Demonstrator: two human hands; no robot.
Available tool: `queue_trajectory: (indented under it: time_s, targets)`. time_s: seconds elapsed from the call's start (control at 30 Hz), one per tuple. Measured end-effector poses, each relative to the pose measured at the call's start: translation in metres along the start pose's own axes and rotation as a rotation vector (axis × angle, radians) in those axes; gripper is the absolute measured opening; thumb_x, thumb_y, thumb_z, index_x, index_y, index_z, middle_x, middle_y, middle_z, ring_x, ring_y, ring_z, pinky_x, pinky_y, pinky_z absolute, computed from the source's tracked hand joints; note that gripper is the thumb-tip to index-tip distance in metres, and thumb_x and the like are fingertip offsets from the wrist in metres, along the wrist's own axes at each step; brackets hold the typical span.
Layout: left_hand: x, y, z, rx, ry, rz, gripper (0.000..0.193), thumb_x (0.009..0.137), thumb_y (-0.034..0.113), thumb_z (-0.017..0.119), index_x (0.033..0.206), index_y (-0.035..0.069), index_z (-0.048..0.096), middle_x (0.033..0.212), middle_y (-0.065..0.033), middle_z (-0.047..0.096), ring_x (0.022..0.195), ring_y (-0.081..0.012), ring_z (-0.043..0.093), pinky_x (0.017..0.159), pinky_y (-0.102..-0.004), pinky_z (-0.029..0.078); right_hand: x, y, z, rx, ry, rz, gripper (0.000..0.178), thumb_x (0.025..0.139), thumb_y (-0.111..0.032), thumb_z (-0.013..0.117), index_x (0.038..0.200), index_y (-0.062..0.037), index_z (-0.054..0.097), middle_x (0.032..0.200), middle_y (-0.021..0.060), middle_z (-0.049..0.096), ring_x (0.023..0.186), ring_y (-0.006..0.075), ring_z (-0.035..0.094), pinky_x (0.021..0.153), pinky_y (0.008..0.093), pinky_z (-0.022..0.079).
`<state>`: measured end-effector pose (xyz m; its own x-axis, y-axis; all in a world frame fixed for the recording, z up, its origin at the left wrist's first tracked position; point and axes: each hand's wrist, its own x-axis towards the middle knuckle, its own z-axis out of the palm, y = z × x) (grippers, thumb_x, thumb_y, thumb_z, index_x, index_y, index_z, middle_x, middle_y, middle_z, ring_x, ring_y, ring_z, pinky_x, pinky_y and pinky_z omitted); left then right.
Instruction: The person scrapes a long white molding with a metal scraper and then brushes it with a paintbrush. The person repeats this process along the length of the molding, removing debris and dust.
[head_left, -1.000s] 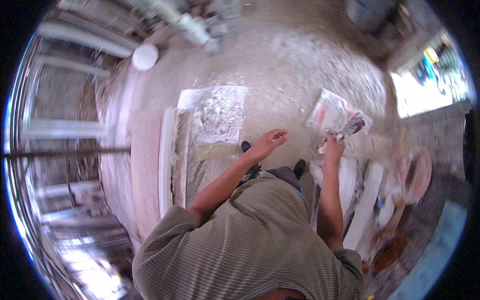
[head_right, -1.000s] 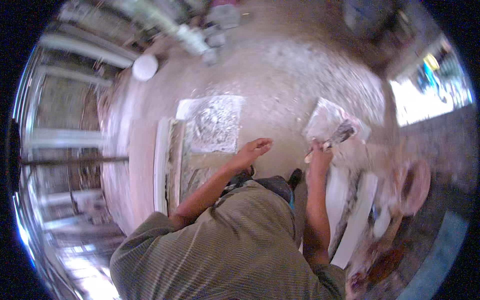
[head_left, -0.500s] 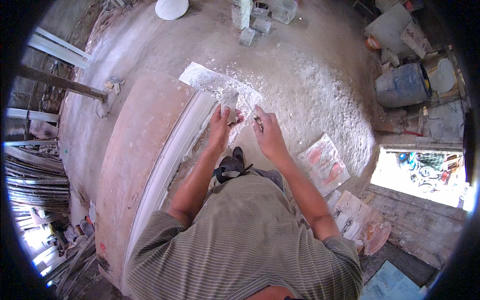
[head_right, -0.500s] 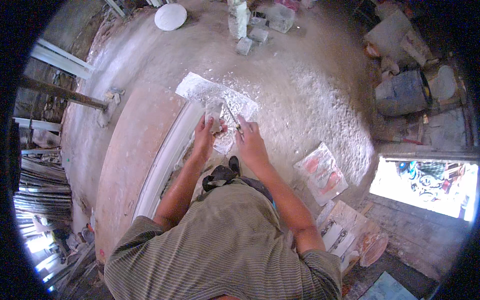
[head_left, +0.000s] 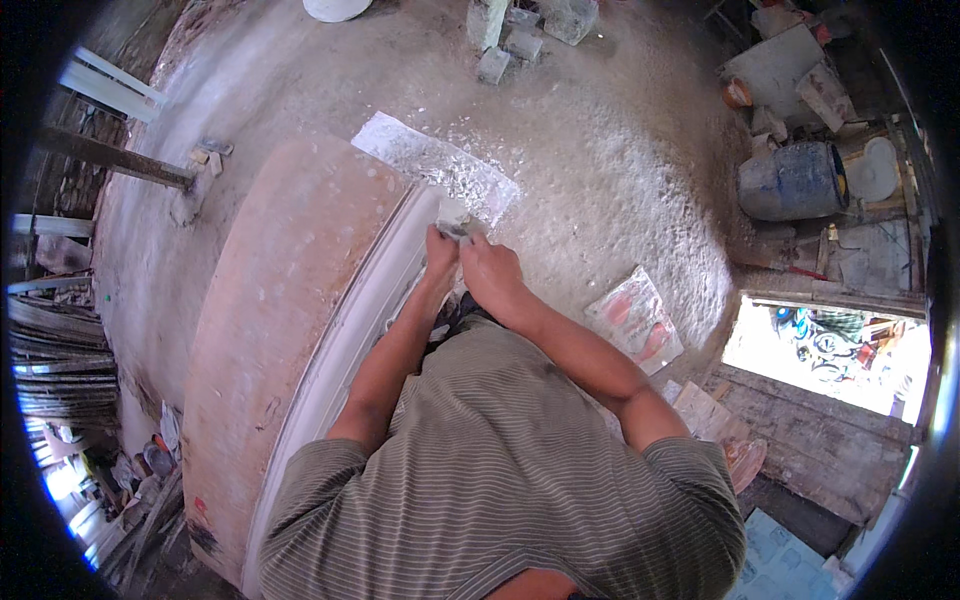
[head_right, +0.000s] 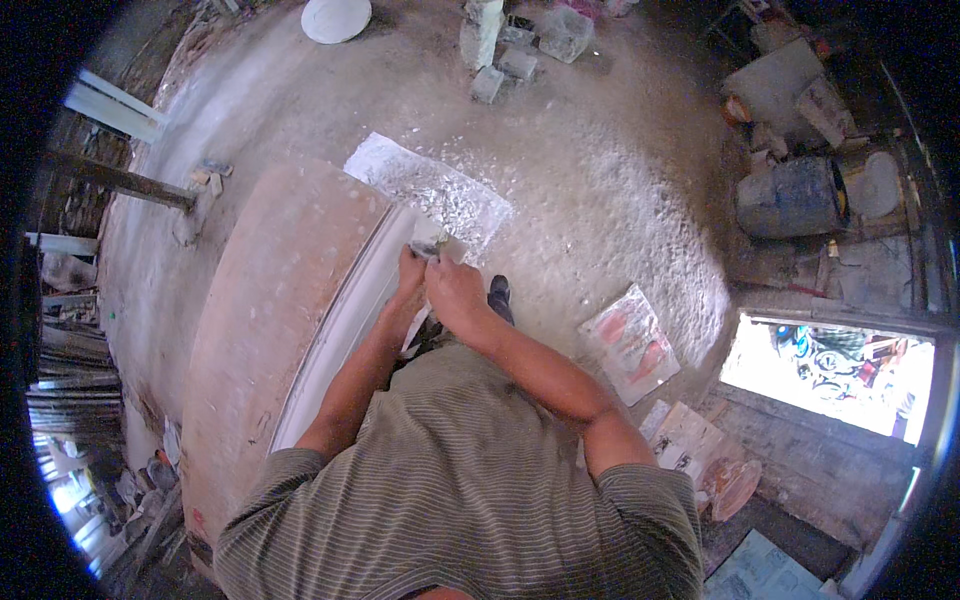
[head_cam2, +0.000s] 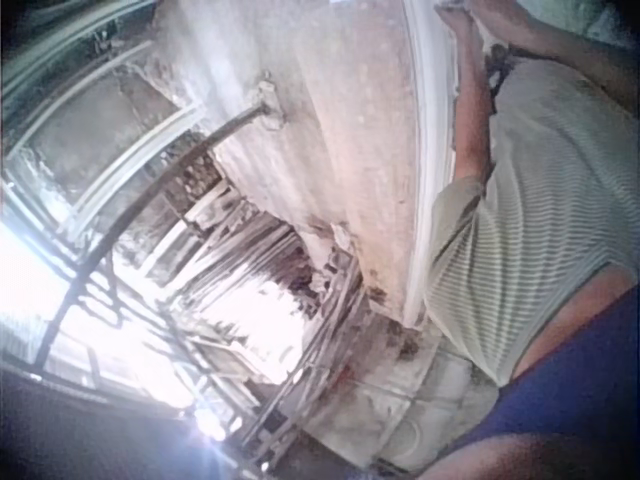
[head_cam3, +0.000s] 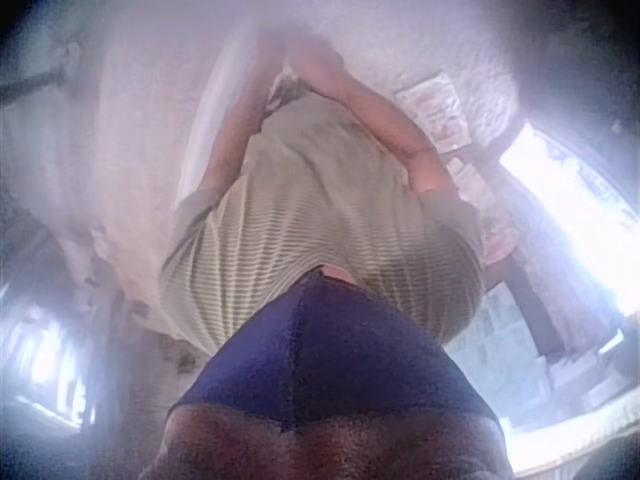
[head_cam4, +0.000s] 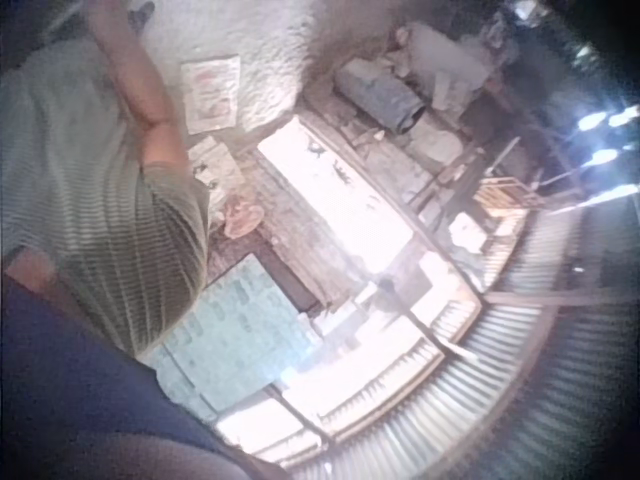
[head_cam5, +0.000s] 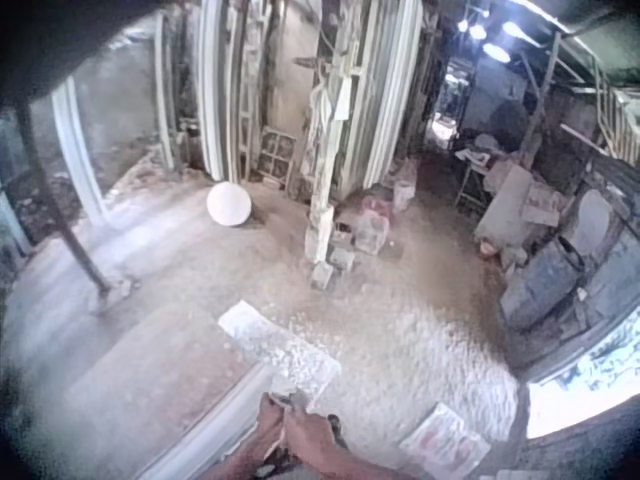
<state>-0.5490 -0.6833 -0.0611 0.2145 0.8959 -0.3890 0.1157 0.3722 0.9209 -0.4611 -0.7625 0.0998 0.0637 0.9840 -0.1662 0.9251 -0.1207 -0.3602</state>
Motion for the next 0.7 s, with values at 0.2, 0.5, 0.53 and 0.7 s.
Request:
queue_trajectory:
  time_s: [0.2, 0.5, 0.53, 0.7]
  targets:
    - [-0.004, 0.009, -0.003, 0.116, 0.02, 0.011, 0.019, 0.098, 0.007, 0.049, 0.113, -0.005, 0.05, 0.102, -0.0177, 0.061, 0.089, -0.0246, 0.061, 0.076, -0.0405, 0.049, 0.008, -0.008, 0.01, 0.029, 0.045, 0.018, 0.027, 0.096, -0.016, 0.043, 0.092, 0.0039, 0.06, 0.102, 0.0247, 0.065, 0.074, 0.0436, 0.067, 0.067, 0.0541, 0.055]
    - [0.004, -0.024, -0.004, -0.053, -0.031, 0.164, 0.01, 0.098, 0.001, 0.045, 0.107, -0.002, 0.048, 0.098, -0.0158, 0.06, 0.089, -0.0211, 0.06, 0.076, -0.0391, 0.049, 0.009, -0.022, 0.011, -0.013, 0.052, 0.047, 0.02, 0.088, -0.012, 0.053, 0.087, 0.0027, 0.066, 0.094, 0.0249, 0.064, 0.071, 0.0412, 0.068, 0.063, 0.0508, 0.056]
    - [0.007, -0.034, -0.002, -0.063, -0.051, 0.137, 0.01, 0.098, 0.002, 0.045, 0.107, -0.002, 0.048, 0.098, -0.0158, 0.06, 0.089, -0.0212, 0.059, 0.076, -0.039, 0.049, 0.008, -0.023, 0.012, -0.031, 0.087, 0.044, 0.018, 0.086, -0.011, 0.056, 0.085, 0.0028, 0.068, 0.093, 0.0248, 0.064, 0.071, 0.0411, 0.069, 0.063, 0.0491, 0.057]
    - [0.031, -0.048, -0.01, -0.089, -0.161, 0.02, 0.012, 0.098, 0.002, 0.046, 0.109, -0.003, 0.046, 0.098, -0.0159, 0.059, 0.09, -0.0214, 0.058, 0.077, -0.0386, 0.049, 0.017, -0.017, 0.021, -0.034, 0.107, 0.06, 0.02, 0.086, -0.013, 0.057, 0.088, 0.003, 0.069, 0.095, 0.0241, 0.065, 0.074, 0.0385, 0.07, 0.065, 0.0482, 0.057]
